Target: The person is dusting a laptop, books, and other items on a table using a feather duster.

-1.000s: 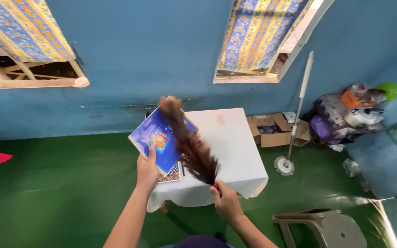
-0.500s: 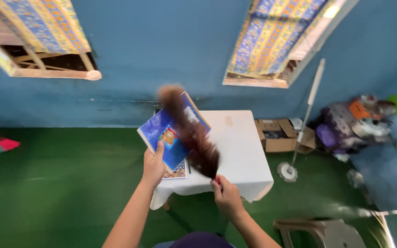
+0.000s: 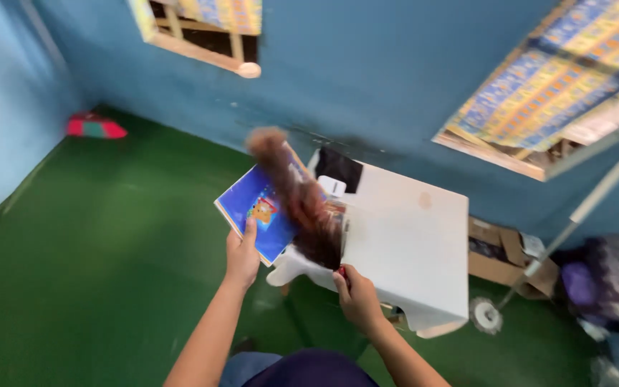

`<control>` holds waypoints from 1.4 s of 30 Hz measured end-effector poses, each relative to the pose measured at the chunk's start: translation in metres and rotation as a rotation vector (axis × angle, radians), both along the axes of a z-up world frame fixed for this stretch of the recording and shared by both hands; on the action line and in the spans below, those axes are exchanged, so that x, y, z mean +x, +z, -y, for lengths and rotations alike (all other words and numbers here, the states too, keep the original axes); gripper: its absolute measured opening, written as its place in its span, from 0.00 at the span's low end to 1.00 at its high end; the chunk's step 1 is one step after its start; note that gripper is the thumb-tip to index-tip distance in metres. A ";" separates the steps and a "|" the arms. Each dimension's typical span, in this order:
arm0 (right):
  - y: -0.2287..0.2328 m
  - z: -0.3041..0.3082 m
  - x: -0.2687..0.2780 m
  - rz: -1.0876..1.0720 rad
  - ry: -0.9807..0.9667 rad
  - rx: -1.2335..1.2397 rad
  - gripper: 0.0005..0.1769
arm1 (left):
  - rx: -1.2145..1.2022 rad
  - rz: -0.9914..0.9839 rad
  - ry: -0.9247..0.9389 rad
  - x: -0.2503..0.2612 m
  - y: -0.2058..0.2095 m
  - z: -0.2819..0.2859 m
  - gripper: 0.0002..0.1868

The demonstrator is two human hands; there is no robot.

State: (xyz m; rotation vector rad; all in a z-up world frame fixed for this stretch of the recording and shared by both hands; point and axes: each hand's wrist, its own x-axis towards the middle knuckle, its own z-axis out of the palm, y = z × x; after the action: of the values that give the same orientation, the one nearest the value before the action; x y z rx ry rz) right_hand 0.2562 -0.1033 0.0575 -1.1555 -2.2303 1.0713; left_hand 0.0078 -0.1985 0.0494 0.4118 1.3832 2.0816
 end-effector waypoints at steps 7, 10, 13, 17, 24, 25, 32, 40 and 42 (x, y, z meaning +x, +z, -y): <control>0.005 0.011 -0.047 0.069 0.236 0.039 0.14 | -0.058 0.001 0.209 -0.018 -0.017 0.069 0.24; 0.007 0.025 -0.071 0.003 0.440 0.073 0.12 | -0.071 -0.048 0.302 -0.030 -0.014 0.100 0.23; 0.009 0.037 -0.093 0.054 0.399 0.088 0.12 | -0.060 -0.036 0.345 -0.036 0.006 0.118 0.23; 0.015 0.057 -0.109 0.012 0.444 0.038 0.11 | -0.094 -0.070 0.409 -0.042 -0.006 0.137 0.24; 0.011 0.053 -0.118 -0.041 0.531 0.187 0.10 | -0.077 -0.171 0.423 -0.047 -0.001 0.138 0.25; 0.011 0.053 -0.117 -0.034 0.535 0.186 0.10 | -0.078 -0.163 0.425 -0.046 -0.003 0.138 0.25; 0.015 0.049 -0.113 0.080 0.505 0.115 0.13 | -0.068 -0.156 0.402 -0.043 -0.018 0.120 0.24; -0.038 -0.030 -0.127 -0.142 0.143 -0.994 0.21 | -0.367 -0.590 0.133 -0.002 0.022 0.128 0.19; 0.007 -0.027 -0.139 -0.570 0.327 -1.379 0.30 | -0.421 -1.178 0.069 0.006 0.043 0.132 0.32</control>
State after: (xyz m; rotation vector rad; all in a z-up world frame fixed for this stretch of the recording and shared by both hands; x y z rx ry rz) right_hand 0.1173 -0.0760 0.0643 -0.6410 -1.0630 2.8028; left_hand 0.0134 -0.3305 0.0922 1.5531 2.4061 1.4720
